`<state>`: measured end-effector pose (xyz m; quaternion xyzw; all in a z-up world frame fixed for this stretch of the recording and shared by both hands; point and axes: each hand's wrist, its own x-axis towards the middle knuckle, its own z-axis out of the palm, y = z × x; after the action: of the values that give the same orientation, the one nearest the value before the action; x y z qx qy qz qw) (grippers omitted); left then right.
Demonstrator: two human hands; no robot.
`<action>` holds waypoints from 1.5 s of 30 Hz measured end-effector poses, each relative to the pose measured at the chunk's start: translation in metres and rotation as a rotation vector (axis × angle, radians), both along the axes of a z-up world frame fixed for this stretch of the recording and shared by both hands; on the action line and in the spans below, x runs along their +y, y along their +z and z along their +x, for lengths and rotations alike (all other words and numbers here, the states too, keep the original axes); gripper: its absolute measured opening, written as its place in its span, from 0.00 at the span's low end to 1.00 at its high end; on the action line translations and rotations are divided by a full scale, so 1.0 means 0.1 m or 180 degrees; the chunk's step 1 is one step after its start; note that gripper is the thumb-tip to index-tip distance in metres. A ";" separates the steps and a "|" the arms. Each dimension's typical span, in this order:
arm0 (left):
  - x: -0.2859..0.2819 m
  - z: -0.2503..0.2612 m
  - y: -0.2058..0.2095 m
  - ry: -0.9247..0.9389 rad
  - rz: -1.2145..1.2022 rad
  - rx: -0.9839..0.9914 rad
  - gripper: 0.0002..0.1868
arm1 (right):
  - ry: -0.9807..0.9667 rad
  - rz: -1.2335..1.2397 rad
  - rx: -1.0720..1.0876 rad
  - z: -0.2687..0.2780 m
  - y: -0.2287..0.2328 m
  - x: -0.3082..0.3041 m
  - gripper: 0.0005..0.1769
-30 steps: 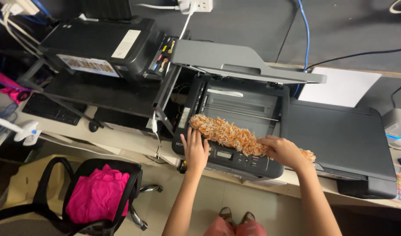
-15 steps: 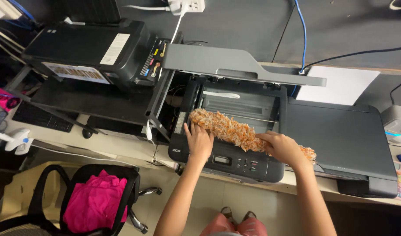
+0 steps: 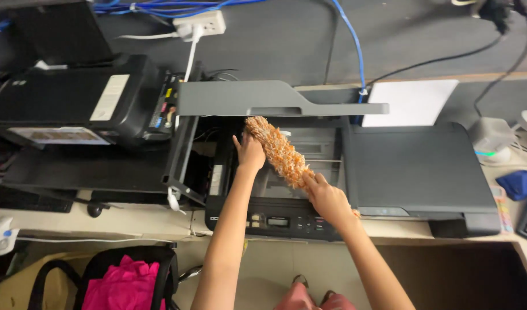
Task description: The person uses a fluffy duster to clean the exterior surfaces of two printers on a desk. They wipe the top, sides, and front of the devices, then open the scanner lid of one printer to dust the interior glass and cover before closing it.
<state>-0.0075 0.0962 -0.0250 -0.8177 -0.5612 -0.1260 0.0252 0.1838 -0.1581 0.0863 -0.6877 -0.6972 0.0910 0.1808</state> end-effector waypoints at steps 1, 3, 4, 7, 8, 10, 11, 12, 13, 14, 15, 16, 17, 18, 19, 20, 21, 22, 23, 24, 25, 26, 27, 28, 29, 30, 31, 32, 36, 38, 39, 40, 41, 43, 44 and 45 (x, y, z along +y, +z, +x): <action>-0.14 0.11 0.12 -0.0039 -0.0006 0.0002 0.31 | -0.0039 -0.0006 0.0002 0.11 -0.05 -0.09 0.26; -0.41 0.32 0.38 -0.0265 -0.0601 -0.0021 0.27 | -0.0471 0.0097 0.0254 0.32 -0.14 -0.25 0.21; -0.51 0.39 0.35 -0.0279 -0.0603 -0.0022 0.27 | -0.0485 0.0097 0.0251 0.51 -0.16 -0.36 0.21; -0.83 0.56 0.27 -0.0906 -0.0357 -0.1030 0.32 | -0.0652 0.0656 0.0562 1.04 -0.17 -0.65 0.25; -0.94 0.58 0.22 -0.0918 -0.0239 -0.1292 0.30 | -0.0772 0.0678 0.0561 1.21 -0.15 -0.71 0.24; -1.20 0.60 0.25 -0.0899 -0.0154 -0.1554 0.27 | -0.0877 0.0658 0.0561 1.46 -0.21 -0.84 0.24; -1.37 0.59 0.33 -0.0851 -0.0113 -0.1745 0.25 | -0.0726 0.0574 0.0500 1.54 -0.30 -0.92 0.22; -1.47 0.59 0.44 -0.0809 -0.0038 -0.1937 0.23 | -0.0572 0.0522 0.0435 1.64 -0.38 -0.95 0.20; -1.63 0.56 0.41 -0.0789 -0.0040 -0.1940 0.23 | -0.0554 0.0513 0.0434 1.65 -0.30 -1.04 0.20; -1.72 0.54 0.44 -0.0640 0.0070 -0.2066 0.22 | -0.0032 0.0164 0.0625 1.68 -0.18 -1.05 0.23; -1.82 0.53 0.46 -0.0492 0.0180 -0.2190 0.22 | 0.0491 -0.0191 0.0803 1.72 -0.06 -1.06 0.25; -1.96 0.52 0.51 -0.0458 0.0188 -0.2189 0.22 | 0.0525 -0.0199 0.0803 1.75 -0.08 -1.12 0.25; -2.12 0.50 0.55 -0.0397 0.0368 -0.2415 0.22 | 0.0835 -0.0170 0.1013 1.79 -0.11 -1.18 0.27; -2.25 0.50 0.61 -0.0326 0.0571 -0.2645 0.23 | 0.1162 -0.0134 0.1214 1.84 -0.13 -1.21 0.28; -2.40 0.48 0.71 -0.0283 0.0601 -0.2648 0.23 | 0.1212 -0.0135 0.1204 1.79 -0.16 -1.21 0.28; -2.56 0.45 0.81 -0.0185 0.0686 -0.2670 0.24 | 0.0869 0.0228 0.1221 1.73 -0.18 -1.22 0.26; -2.72 0.42 0.91 -0.0086 0.0771 -0.2691 0.25 | 0.0522 0.0588 0.1238 1.66 -0.20 -1.22 0.23; -2.81 0.39 0.81 -0.0026 0.0809 -0.2695 0.25 | 0.0591 0.0584 0.1231 1.63 -0.35 -1.27 0.23; -2.89 0.36 0.72 0.0157 0.0840 -0.2713 0.27 | 0.0521 0.0475 0.1176 1.61 -0.50 -1.32 0.23; -2.95 0.33 0.64 0.0334 0.0890 -0.2732 0.28 | 0.0457 0.0387 0.1116 1.58 -0.64 -1.33 0.23; -2.97 0.32 0.60 0.0388 0.0947 -0.2739 0.28 | 0.0531 0.0403 0.1105 1.51 -0.50 -1.33 0.23; -3.07 0.29 0.53 0.0556 0.0957 -0.2799 0.29 | 0.1015 0.0245 0.0970 1.42 -0.39 -1.42 0.25; -3.16 0.27 0.45 0.0725 0.0968 -0.2858 0.30 | 0.1497 0.0087 0.0832 1.33 -0.28 -1.50 0.26; -3.30 0.25 0.48 0.0774 0.0985 -0.2851 0.30 | 0.1546 0.0074 0.0834 1.32 -0.37 -1.54 0.26; -3.43 0.22 0.50 0.0807 0.0981 -0.2898 0.30 | 0.1534 0.0194 0.0809 1.32 -0.45 -1.58 0.28; -3.55 0.19 0.54 0.0856 0.0991 -0.2950 0.31 | 0.1542 0.0317 0.0779 1.30 -0.52 -1.58 0.29; -3.65 0.15 0.58 0.0921 0.1021 -0.2948 0.31 | 0.1611 0.0306 0.0776 1.26 -0.56 -1.55 0.29; -3.78 0.11 0.61 0.1005 0.0958 -0.3071 0.30 | 0.1197 0.0436 0.0974 1.21 -0.61 -1.56 0.28; -4.13 -0.03 0.64 0.1294 0.0474 -0.3801 0.29 | 0.0610 0.0466 0.1169 0.91 -1.00 -1.59 0.28; -4.19 -0.13 0.51 0.1391 0.0570 -0.3518 0.28 | 0.1009 0.0386 0.0911 0.70 -0.79 -1.66 0.27; -4.21 -0.18 0.44 0.1435 0.0626 -0.3247 0.27 | 0.1348 0.0319 0.0635 0.61 -0.68 -1.70 0.27; -4.25 -0.21 0.46 0.1442 0.0626 -0.3228 0.27 | 0.1353 0.0315 0.0654 0.52 -0.66 -1.75 0.27; -4.29 -0.25 0.48 0.1422 0.0680 -0.3188 0.26 | 0.1538 0.0376 0.0631 0.43 -0.63 -1.78 0.25; -4.25 -0.37 0.54 0.1380 0.0786 -0.3143 0.26 | 0.1734 0.0494 0.0611 0.22 -0.58 -1.70 0.24; -4.27 -0.44 0.54 0.1376 0.0803 -0.3256 0.26 | 0.1422 0.0572 0.0767 0.13 -0.59 -1.67 0.24; -4.28 -0.52 0.54 0.1372 0.0820 -0.3369 0.26 | 0.1109 0.0648 0.0921 0.04 -0.61 -1.64 0.24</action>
<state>-0.0591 -0.3318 0.0288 -0.5013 -0.6312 -0.5764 -0.1344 0.1876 -0.3220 0.0257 -0.5151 -0.7777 0.1476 0.3287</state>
